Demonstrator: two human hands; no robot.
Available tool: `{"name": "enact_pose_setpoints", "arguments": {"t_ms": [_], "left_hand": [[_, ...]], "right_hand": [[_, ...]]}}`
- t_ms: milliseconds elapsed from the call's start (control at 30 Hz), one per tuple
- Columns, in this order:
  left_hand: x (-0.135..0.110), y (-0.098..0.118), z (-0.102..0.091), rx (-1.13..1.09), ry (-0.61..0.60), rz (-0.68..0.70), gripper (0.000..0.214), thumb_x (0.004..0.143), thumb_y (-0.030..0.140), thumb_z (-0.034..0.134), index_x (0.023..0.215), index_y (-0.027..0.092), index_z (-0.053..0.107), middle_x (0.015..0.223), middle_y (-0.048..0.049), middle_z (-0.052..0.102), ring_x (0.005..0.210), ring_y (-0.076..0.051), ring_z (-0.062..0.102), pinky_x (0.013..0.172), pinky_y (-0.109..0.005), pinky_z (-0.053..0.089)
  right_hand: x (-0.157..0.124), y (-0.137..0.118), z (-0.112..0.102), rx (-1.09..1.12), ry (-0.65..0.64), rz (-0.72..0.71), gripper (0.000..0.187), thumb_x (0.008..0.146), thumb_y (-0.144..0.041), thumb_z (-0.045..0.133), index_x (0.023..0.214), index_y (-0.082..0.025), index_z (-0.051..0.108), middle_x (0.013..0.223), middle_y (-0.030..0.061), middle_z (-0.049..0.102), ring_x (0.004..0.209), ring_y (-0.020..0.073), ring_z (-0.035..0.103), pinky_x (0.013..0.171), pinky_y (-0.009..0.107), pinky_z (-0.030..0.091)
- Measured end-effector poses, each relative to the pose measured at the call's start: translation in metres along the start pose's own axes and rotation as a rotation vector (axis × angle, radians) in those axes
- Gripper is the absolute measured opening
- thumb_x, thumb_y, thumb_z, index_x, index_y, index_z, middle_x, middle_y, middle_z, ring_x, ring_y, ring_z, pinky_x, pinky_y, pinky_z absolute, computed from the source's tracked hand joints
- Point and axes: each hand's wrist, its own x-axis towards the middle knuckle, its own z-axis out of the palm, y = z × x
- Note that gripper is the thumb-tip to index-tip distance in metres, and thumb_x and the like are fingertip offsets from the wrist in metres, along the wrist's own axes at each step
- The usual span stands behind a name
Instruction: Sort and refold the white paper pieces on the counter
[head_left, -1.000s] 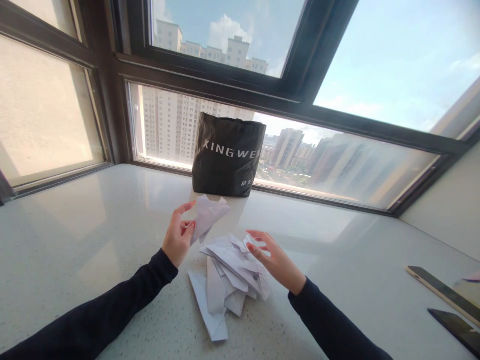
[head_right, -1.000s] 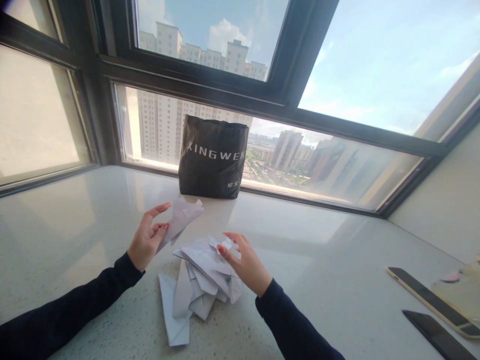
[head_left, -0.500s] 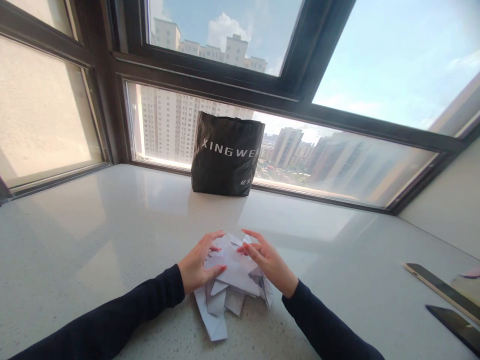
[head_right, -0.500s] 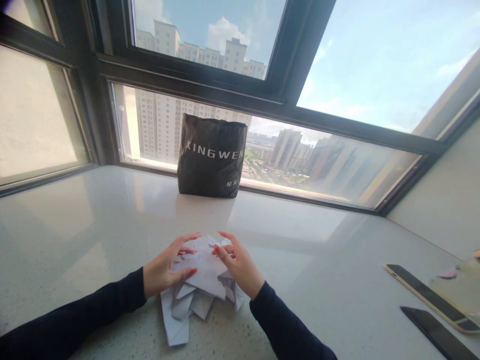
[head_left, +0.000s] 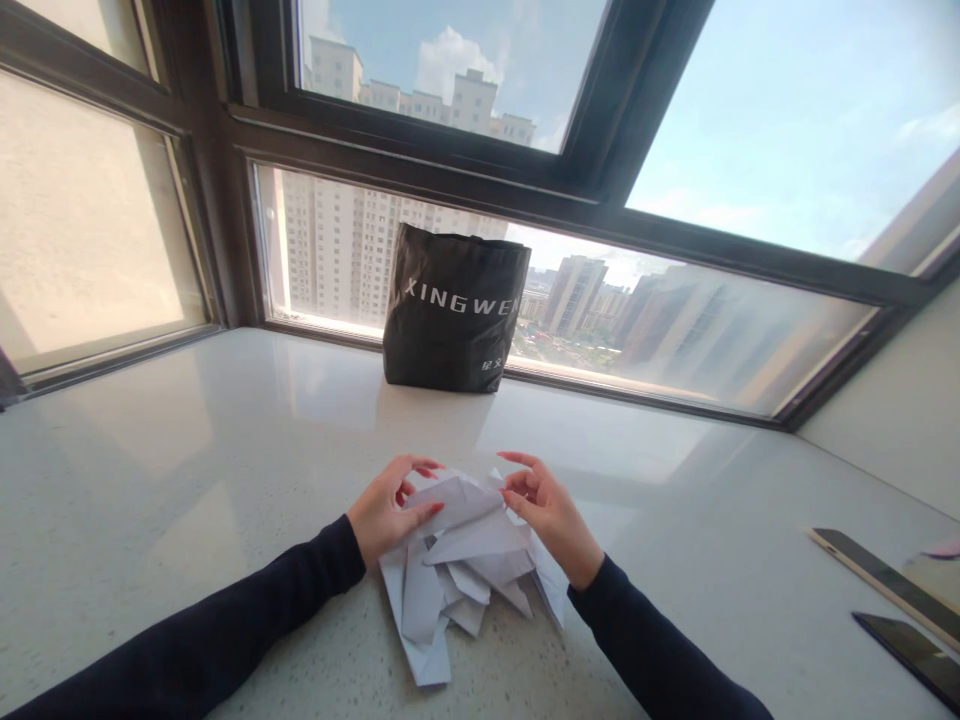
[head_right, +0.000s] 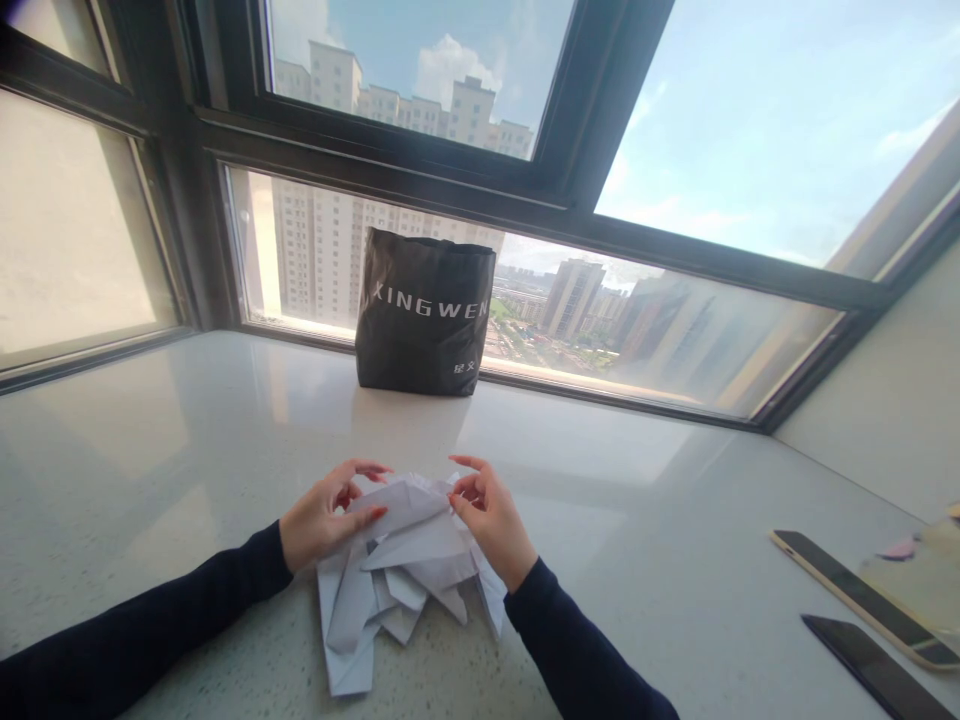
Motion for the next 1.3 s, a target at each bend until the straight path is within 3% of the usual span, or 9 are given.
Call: {"name": "enact_pose_setpoints", "arguments": {"t_ms": [133, 267, 367, 533, 633, 767, 900, 1067, 1300], "left_hand": [[0.005, -0.006, -0.006, 0.063, 0.141, -0.072, 0.032, 0.076, 0.025, 0.042, 0.106, 0.016, 0.044, 0.099, -0.0082, 0.053, 0.058, -0.013, 0.053, 0.057, -0.029, 0.045], [0.008, -0.010, -0.013, 0.219, 0.174, -0.098, 0.031, 0.063, 0.013, 0.048, 0.094, 0.018, 0.054, 0.105, -0.0094, 0.054, 0.094, -0.027, 0.050, 0.086, -0.047, 0.033], [0.007, -0.008, -0.014, 0.300, 0.163, -0.104, 0.031, 0.065, 0.016, 0.050, 0.095, 0.021, 0.055, 0.115, -0.0088, 0.050, 0.109, -0.031, 0.040, 0.091, -0.051, 0.024], [-0.003, -0.014, 0.001, 0.422, -0.007, -0.082, 0.050, 0.064, 0.037, 0.059, 0.111, 0.022, 0.048, 0.125, -0.0118, 0.043, 0.112, -0.034, 0.038, 0.089, -0.054, 0.027], [-0.009, -0.021, 0.011, 0.311, -0.102, -0.025, 0.063, 0.059, 0.033, 0.064, 0.116, 0.019, 0.042, 0.129, -0.0149, 0.038, 0.117, -0.033, 0.034, 0.094, -0.051, 0.024], [-0.010, -0.016, 0.014, 0.045, -0.086, 0.072, 0.053, 0.067, 0.024, 0.056, 0.116, 0.017, 0.039, 0.129, -0.0147, 0.036, 0.120, -0.026, 0.030, 0.099, -0.044, 0.023], [-0.007, 0.000, 0.008, -0.219, -0.091, -0.014, 0.047, 0.074, 0.022, 0.048, 0.118, 0.017, 0.034, 0.130, -0.0145, 0.031, 0.117, -0.025, 0.035, 0.091, -0.041, 0.035], [-0.001, 0.008, -0.001, -0.193, 0.076, -0.053, 0.041, 0.075, 0.024, 0.044, 0.115, 0.018, 0.036, 0.127, -0.0141, 0.035, 0.114, -0.026, 0.038, 0.090, -0.046, 0.034], [0.003, 0.004, -0.005, -0.133, 0.154, -0.115, 0.037, 0.075, 0.027, 0.043, 0.110, 0.016, 0.042, 0.123, -0.0136, 0.040, 0.112, -0.027, 0.038, 0.088, -0.045, 0.034]], "right_hand": [[0.004, 0.002, -0.011, -0.069, 0.029, 0.029, 0.038, 0.072, -0.029, 0.045, 0.108, -0.020, 0.040, 0.069, -0.0037, 0.047, 0.052, 0.0104, 0.050, 0.050, 0.026, 0.041], [0.008, 0.009, -0.019, -0.261, -0.026, 0.058, 0.036, 0.068, -0.027, 0.049, 0.103, -0.018, 0.046, 0.070, -0.0009, 0.051, 0.059, 0.0139, 0.052, 0.056, 0.030, 0.043], [0.008, 0.010, -0.022, -0.333, 0.009, 0.052, 0.036, 0.070, -0.034, 0.051, 0.102, -0.018, 0.049, 0.089, 0.0059, 0.054, 0.076, 0.0184, 0.053, 0.067, 0.034, 0.043], [-0.006, 0.005, -0.012, -0.535, -0.199, 0.034, 0.077, 0.058, -0.052, 0.063, 0.122, -0.017, 0.039, 0.119, 0.0138, 0.047, 0.110, 0.0297, 0.040, 0.090, 0.045, 0.030], [-0.015, 0.001, 0.002, -0.626, -0.340, -0.001, 0.097, 0.048, -0.054, 0.069, 0.129, -0.017, 0.030, 0.128, 0.0157, 0.038, 0.117, 0.0336, 0.031, 0.095, 0.047, 0.022], [-0.019, -0.006, 0.019, -0.503, -0.293, -0.068, 0.089, 0.054, -0.031, 0.071, 0.130, -0.020, 0.025, 0.120, 0.0126, 0.046, 0.107, 0.0282, 0.043, 0.090, 0.042, 0.031], [-0.014, -0.004, 0.022, -0.301, -0.130, -0.056, 0.068, 0.062, -0.010, 0.058, 0.123, -0.022, 0.031, 0.091, 0.0039, 0.056, 0.073, 0.0157, 0.056, 0.068, 0.029, 0.043], [-0.006, -0.008, 0.009, -0.061, -0.010, -0.002, 0.057, 0.063, -0.015, 0.057, 0.116, -0.022, 0.038, 0.072, -0.0021, 0.053, 0.059, 0.0130, 0.053, 0.056, 0.025, 0.043], [-0.002, -0.027, -0.004, 0.271, 0.074, 0.102, 0.063, 0.063, -0.028, 0.062, 0.119, -0.023, 0.033, 0.085, 0.0029, 0.058, 0.070, 0.0186, 0.058, 0.063, 0.031, 0.046]]}}
